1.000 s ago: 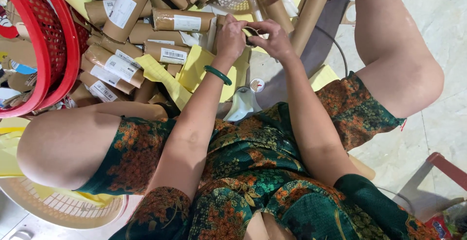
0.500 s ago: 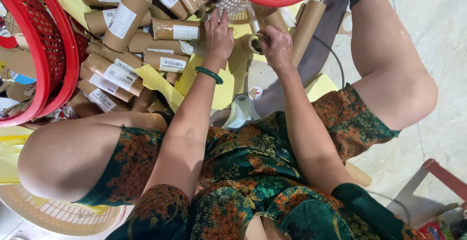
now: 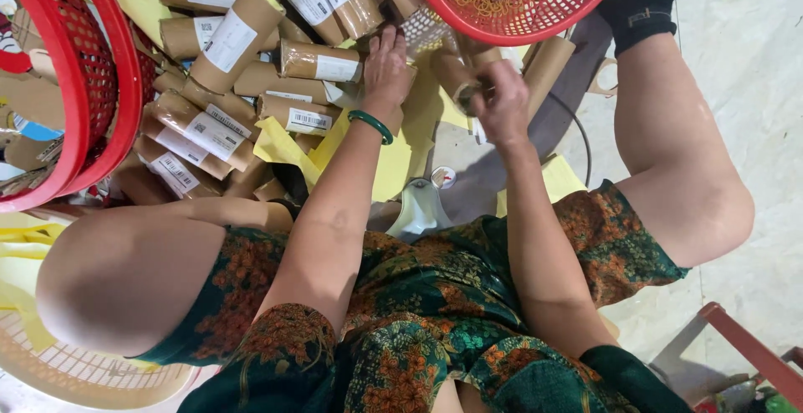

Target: The recorder is wrapping cylindrical goods in paper and securing them.

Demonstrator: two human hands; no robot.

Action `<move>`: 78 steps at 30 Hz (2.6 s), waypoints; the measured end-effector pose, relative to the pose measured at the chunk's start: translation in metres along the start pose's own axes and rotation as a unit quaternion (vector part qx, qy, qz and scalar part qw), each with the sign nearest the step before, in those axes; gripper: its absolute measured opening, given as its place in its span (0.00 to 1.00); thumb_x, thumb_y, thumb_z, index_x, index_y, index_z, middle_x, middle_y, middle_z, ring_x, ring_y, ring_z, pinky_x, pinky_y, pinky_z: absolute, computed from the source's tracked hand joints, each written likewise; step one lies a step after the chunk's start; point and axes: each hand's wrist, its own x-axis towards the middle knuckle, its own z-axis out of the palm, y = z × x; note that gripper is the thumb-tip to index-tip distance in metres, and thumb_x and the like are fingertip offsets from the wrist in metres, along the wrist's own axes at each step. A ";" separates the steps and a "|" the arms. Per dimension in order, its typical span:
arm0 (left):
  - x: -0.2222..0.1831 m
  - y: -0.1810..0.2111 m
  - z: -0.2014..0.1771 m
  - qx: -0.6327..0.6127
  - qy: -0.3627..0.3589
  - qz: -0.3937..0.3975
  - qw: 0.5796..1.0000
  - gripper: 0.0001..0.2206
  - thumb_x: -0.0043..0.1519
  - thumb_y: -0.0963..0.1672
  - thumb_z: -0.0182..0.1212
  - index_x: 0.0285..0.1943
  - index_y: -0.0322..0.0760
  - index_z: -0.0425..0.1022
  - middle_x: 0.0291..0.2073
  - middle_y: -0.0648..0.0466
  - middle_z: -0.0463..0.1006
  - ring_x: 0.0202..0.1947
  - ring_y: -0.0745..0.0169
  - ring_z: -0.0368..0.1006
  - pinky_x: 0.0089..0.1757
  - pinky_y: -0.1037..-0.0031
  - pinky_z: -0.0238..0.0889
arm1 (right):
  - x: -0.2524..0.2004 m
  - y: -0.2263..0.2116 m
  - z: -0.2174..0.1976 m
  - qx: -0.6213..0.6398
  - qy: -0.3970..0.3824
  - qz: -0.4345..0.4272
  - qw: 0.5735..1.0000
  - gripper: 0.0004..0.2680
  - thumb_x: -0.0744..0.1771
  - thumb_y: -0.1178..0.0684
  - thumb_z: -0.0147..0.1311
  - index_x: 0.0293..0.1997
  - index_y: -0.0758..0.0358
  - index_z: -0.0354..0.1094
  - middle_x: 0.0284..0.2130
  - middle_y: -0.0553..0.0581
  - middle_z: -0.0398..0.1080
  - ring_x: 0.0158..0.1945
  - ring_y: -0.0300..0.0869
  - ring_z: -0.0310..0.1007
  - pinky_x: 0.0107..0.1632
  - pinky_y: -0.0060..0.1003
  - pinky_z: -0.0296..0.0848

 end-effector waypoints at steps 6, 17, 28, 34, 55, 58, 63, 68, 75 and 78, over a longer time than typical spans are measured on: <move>-0.014 0.011 -0.037 -0.113 0.089 -0.008 0.990 0.11 0.58 0.37 0.57 0.45 0.35 0.82 0.45 0.48 0.79 0.52 0.44 0.71 0.55 0.60 0.65 | -0.033 -0.009 0.038 -0.106 -0.118 -0.141 0.977 0.16 0.58 0.57 0.67 0.46 0.60 0.68 0.42 0.61 0.69 0.46 0.57 0.72 0.47 0.50 0.73; -0.045 0.019 -0.069 -0.102 -0.047 0.105 0.988 0.10 0.55 0.36 0.57 0.36 0.38 0.83 0.39 0.44 0.79 0.48 0.43 0.74 0.54 0.58 0.65 | -0.016 -0.052 -0.004 -0.066 -0.019 -0.202 0.977 0.35 0.53 0.55 0.73 0.67 0.64 0.59 0.60 0.68 0.62 0.62 0.62 0.60 0.61 0.55 0.65; -0.048 0.065 -0.120 -0.419 -0.076 -0.080 0.901 0.37 0.56 0.49 0.77 0.67 0.35 0.57 0.47 0.51 0.76 0.48 0.58 0.75 0.46 0.69 0.71 | -0.026 0.010 0.028 0.478 -0.135 0.131 0.858 0.07 0.69 0.56 0.64 0.49 0.65 0.74 0.38 0.52 0.76 0.37 0.35 0.75 0.43 0.31 0.78; -0.042 0.053 -0.083 -0.563 -0.102 -0.164 0.803 0.17 0.64 0.43 0.70 0.58 0.28 0.75 0.45 0.44 0.82 0.35 0.59 0.72 0.33 0.71 0.64 | -0.027 0.000 0.013 0.576 -0.110 0.280 0.760 0.05 0.69 0.55 0.56 0.47 0.61 0.72 0.35 0.51 0.77 0.31 0.33 0.75 0.32 0.27 0.73; -0.044 0.091 -0.125 -0.614 -0.070 -0.184 0.764 0.13 0.66 0.41 0.55 0.58 0.30 0.64 0.46 0.46 0.81 0.37 0.55 0.84 0.31 0.68 0.78 | -0.023 0.002 0.012 0.584 -0.103 0.270 0.759 0.01 0.69 0.58 0.58 0.40 0.62 0.71 0.30 0.53 0.74 0.28 0.32 0.69 0.29 0.27 0.68; -0.048 0.090 -0.121 -0.331 0.131 -0.019 0.934 0.24 0.56 0.40 0.71 0.58 0.31 0.64 0.47 0.46 0.78 0.46 0.53 0.79 0.46 0.63 0.77 | -0.022 0.006 0.013 0.573 -0.084 0.252 0.775 0.02 0.68 0.58 0.58 0.40 0.63 0.71 0.29 0.52 0.73 0.25 0.33 0.68 0.28 0.27 0.67; -0.057 0.117 -0.154 -0.209 -0.013 0.144 0.967 0.07 0.56 0.41 0.72 0.42 0.39 0.84 0.39 0.51 0.81 0.41 0.51 0.78 0.46 0.62 0.71 | -0.022 -0.001 0.008 0.448 -0.067 0.171 0.875 0.04 0.69 0.56 0.58 0.38 0.64 0.70 0.28 0.50 0.71 0.26 0.32 0.68 0.29 0.27 0.68; -0.059 0.120 -0.148 -0.143 0.040 0.184 0.972 0.03 0.56 0.41 0.70 0.36 0.38 0.83 0.34 0.50 0.80 0.39 0.48 0.77 0.43 0.59 0.69 | -0.023 -0.005 0.003 0.330 -0.046 0.101 0.937 0.04 0.68 0.57 0.58 0.37 0.66 0.71 0.24 0.48 0.70 0.25 0.29 0.68 0.28 0.27 0.68; -0.062 0.125 -0.147 -0.135 0.108 0.156 0.973 0.02 0.55 0.41 0.64 0.33 0.37 0.79 0.30 0.48 0.77 0.36 0.45 0.76 0.40 0.56 0.69 | -0.023 -0.005 0.003 0.166 -0.011 0.049 0.985 0.05 0.65 0.58 0.62 0.34 0.67 0.72 0.21 0.50 0.71 0.25 0.30 0.67 0.29 0.29 0.68; -0.046 0.092 -0.124 -0.163 0.124 0.031 0.978 0.05 0.55 0.43 0.64 0.28 0.38 0.78 0.29 0.48 0.79 0.33 0.44 0.76 0.38 0.56 0.70 | -0.022 0.011 0.001 0.105 0.040 0.014 0.994 0.02 0.64 0.59 0.61 0.34 0.66 0.73 0.23 0.53 0.73 0.27 0.35 0.73 0.34 0.34 0.73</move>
